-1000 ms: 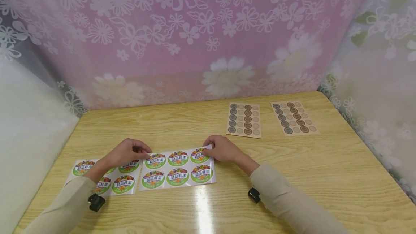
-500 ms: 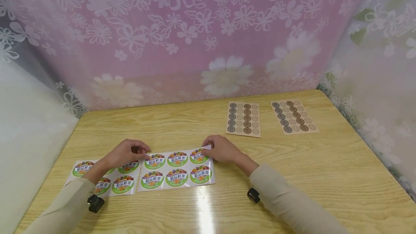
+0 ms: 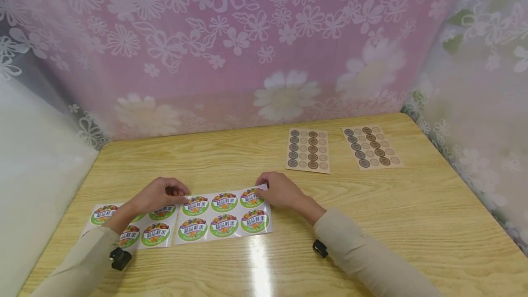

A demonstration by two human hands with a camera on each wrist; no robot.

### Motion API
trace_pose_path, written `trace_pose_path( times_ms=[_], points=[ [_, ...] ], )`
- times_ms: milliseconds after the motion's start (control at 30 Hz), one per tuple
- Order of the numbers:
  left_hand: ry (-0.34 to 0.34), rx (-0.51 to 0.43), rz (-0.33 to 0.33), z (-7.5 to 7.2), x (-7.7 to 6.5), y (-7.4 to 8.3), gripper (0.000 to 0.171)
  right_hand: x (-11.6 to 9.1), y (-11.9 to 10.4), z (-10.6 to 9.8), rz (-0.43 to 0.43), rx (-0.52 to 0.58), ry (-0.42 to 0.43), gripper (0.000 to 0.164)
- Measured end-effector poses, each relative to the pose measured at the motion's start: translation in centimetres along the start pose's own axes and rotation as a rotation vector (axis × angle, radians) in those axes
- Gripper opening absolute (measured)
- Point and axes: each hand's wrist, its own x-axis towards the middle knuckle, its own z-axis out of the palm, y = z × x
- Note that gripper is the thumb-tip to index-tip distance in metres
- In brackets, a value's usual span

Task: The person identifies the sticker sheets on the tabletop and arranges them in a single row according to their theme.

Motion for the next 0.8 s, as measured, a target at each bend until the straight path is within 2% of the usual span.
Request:
trace_pose_path(
  times_ms=[333, 600, 800],
  points=[
    [-0.008, 0.011, 0.011, -0.09, -0.07, -0.05, 0.018, -0.18, -0.41, 0.19, 0.026, -0.071, 0.031, 0.015],
    [-0.007, 0.026, 0.034, -0.04, -0.1, -0.12, 0.017, -0.4, -0.57, 0.07, -0.004, -0.151, 0.063, 0.016],
    [0.008, 0.044, 0.023, 0.17, -0.12, 0.14, 0.015, -0.81, -0.49, -0.08, 0.001, -0.23, 0.097, 0.019]
  ],
)
